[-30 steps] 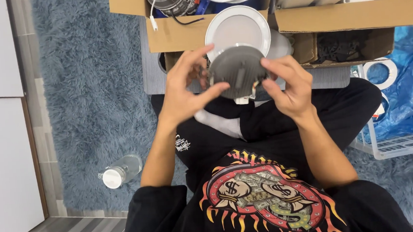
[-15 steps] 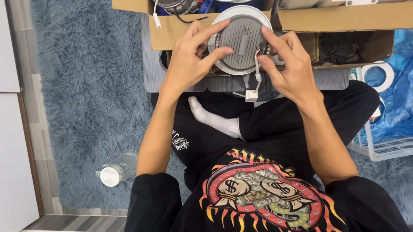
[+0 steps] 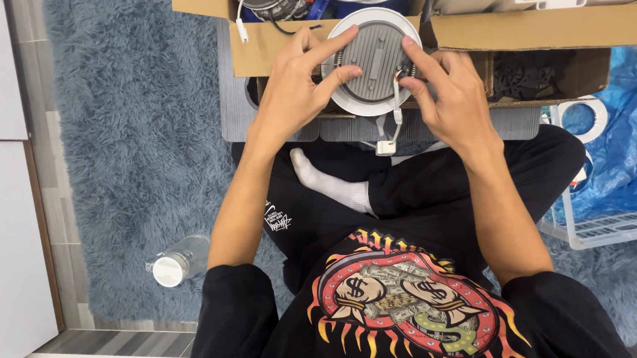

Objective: The person sits on the floor and assembles recessed LED light fixtures. They repeatedly pick up a white circular frame and a light module, fit them together, and place the completed unit into a plastic crate. The process is repeated for several units.

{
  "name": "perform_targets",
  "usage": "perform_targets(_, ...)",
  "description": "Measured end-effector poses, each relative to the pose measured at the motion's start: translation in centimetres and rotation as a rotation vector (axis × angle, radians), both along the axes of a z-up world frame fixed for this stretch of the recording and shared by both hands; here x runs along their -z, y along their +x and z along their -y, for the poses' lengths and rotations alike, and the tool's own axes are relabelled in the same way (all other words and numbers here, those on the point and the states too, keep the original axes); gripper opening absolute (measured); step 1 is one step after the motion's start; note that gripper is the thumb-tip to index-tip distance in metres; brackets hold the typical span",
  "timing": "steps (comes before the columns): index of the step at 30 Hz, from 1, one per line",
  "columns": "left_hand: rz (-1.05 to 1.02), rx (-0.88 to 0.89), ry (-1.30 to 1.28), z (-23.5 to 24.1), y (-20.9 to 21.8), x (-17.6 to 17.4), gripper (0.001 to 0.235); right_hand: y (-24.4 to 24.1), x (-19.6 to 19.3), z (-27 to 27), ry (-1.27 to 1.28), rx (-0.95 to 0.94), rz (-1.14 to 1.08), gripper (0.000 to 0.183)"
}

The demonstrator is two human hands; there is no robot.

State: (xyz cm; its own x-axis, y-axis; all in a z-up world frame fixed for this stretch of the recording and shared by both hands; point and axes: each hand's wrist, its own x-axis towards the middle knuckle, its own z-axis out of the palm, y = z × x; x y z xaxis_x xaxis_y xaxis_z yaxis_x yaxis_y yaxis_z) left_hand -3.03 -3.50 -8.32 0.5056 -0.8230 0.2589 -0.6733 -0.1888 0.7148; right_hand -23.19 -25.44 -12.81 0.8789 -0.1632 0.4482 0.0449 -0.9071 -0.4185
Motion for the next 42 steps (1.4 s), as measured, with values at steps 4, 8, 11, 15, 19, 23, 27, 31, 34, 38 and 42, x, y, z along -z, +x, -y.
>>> perform_targets(4, 0.007, -0.012, 0.024, 0.0, 0.1, 0.2, 0.049, 0.1, 0.1, 0.0, 0.003, 0.004, -0.018, 0.047)
perform_targets(8, 0.016, -0.01, 0.016, 0.0, 0.1, 0.4, 0.049, 0.2, 0.1, -0.1, 0.021, 0.002, -0.017, 0.047)
perform_targets(11, 0.023, -0.02, 0.033, 0.0, 0.2, 0.6, 0.049, 0.3, 0.1, -0.2, 0.012, 0.009, -0.028, 0.048)
perform_targets(15, 0.066, -0.024, 0.033, 0.0, 0.3, 0.7, 0.049, 0.4, 0.2, -0.1, 0.008, 0.007, -0.043, 0.048)
perform_targets(19, 0.164, -0.046, 0.082, -0.1, 0.1, 0.3, 0.05, 0.3, 0.2, -0.2, 0.001, 0.017, -0.043, 0.048)
perform_targets(23, 0.406, -0.034, 0.007, 0.0, 0.7, 0.0, 0.049, 0.4, -0.1, -0.2, -0.001, 0.005, -0.029, 0.048)
perform_targets(27, 0.491, 0.05, 0.031, 0.3, 0.9, -1.9, 0.043, 0.4, -0.6, -0.4, 0.012, 0.012, -0.032, 0.046)
perform_targets(31, 0.528, 0.171, 0.027, 0.6, 1.2, -2.4, 0.051, 0.5, -1.3, -0.8, 0.028, 0.011, -0.023, 0.044)
perform_targets(34, 0.492, 0.338, 0.054, 1.1, 0.8, -3.5, 0.046, 0.8, -1.2, -0.8, 0.026, -0.028, 0.02, 0.044)
perform_targets(38, 0.473, 0.389, 0.087, 2.1, 0.5, -3.6, 0.048, 0.8, -1.4, -0.7, 0.015, -0.03, 0.074, 0.041)
perform_targets(42, 0.528, 0.409, 0.187, 3.2, 0.0, -3.2, 0.072, 0.8, -0.9, -0.6, 0.031, -0.03, 0.069, 0.046)
